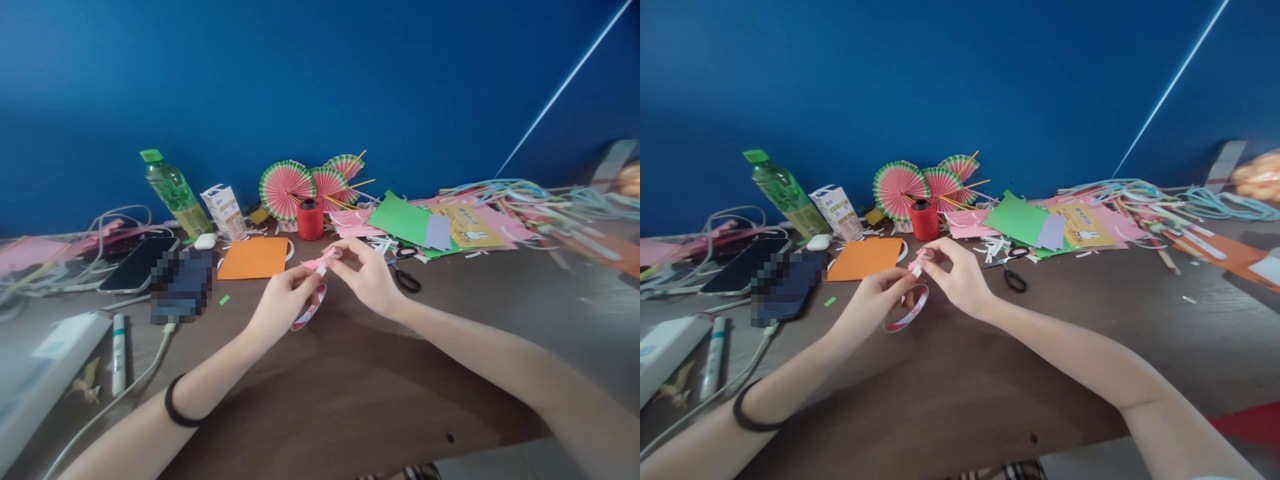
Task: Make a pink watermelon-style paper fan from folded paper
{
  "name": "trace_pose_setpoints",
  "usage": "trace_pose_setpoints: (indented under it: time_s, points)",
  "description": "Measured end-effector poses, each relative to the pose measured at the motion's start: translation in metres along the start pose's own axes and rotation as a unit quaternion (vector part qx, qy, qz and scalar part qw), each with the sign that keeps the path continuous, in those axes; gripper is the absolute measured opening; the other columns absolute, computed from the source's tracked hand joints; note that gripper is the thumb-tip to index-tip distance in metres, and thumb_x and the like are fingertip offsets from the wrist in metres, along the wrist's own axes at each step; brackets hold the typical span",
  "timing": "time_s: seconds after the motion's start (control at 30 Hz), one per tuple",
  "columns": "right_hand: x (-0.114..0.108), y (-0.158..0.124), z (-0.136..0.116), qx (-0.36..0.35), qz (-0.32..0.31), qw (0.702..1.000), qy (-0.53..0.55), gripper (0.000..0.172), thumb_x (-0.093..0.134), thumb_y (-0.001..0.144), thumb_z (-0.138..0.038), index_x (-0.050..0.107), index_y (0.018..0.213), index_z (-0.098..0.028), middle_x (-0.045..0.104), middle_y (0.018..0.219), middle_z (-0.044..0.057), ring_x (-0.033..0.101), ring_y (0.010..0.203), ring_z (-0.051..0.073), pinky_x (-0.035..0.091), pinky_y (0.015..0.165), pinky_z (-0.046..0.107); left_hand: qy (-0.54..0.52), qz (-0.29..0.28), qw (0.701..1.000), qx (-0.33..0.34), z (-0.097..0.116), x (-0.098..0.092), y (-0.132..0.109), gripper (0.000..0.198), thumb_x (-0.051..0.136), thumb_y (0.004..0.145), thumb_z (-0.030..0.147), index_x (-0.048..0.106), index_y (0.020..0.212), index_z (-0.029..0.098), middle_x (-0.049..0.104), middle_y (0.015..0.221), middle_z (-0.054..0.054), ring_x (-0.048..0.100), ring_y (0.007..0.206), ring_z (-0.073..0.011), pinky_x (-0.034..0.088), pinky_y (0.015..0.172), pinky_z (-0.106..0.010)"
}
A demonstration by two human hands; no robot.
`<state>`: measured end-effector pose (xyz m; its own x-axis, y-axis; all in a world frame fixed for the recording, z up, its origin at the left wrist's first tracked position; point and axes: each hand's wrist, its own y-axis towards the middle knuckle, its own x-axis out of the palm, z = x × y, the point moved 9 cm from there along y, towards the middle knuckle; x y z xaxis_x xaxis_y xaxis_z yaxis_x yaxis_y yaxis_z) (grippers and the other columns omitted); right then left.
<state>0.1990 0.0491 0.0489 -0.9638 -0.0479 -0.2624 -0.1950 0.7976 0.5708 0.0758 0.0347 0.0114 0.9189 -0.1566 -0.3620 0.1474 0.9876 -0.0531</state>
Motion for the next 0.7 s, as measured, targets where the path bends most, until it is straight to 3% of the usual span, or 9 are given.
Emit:
trace_pose_setpoints:
  time_s: [0.2, 0.43, 0.7]
  points:
    - [-0.007, 0.003, 0.001, -0.004, 0.022, 1.000, -0.008, 0.009, 0.056, 0.079, -0.026, 0.056, 0.084, -0.019, 0.062, 0.083, 0.002, 0.059, 0.078, 0.014, 0.048, 0.076, 0.029, 0.035, 0.006, 0.999, 0.000, 0.000, -0.002, -0.001, 0.031, 0.049, 0.076, 0.045, 0.063, 0.074, 0.017, 0.056, 0.052, 0.003, 0.049, 0.047, -0.0096, 0.037, 0.048, -0.021]
    - [-0.006, 0.002, 0.001, -0.006, 0.017, 1.000, -0.008, 0.009, 0.056, 0.080, -0.025, 0.056, 0.085, -0.018, 0.062, 0.082, 0.001, 0.059, 0.078, 0.013, 0.048, 0.075, 0.027, 0.033, -0.002, 0.999, -0.002, -0.002, -0.003, 0.001, 0.034, 0.048, 0.076, 0.044, 0.065, 0.074, 0.015, 0.056, 0.050, 0.002, 0.050, 0.049, -0.0100, 0.036, 0.051, -0.021]
    - [-0.004, 0.002, 0.004, 0.011, 0.010, 1.000, 0.011, 0.010, 0.057, 0.079, -0.028, 0.057, 0.085, -0.019, 0.063, 0.083, 0.002, 0.061, 0.078, 0.014, 0.049, 0.076, 0.029, -0.014, -0.035, 0.999, -0.038, -0.012, 0.002, 0.004, 0.038, 0.048, 0.077, 0.046, 0.066, 0.080, 0.013, 0.050, 0.043, 0.002, 0.042, 0.042, -0.0089, 0.029, 0.044, -0.020]
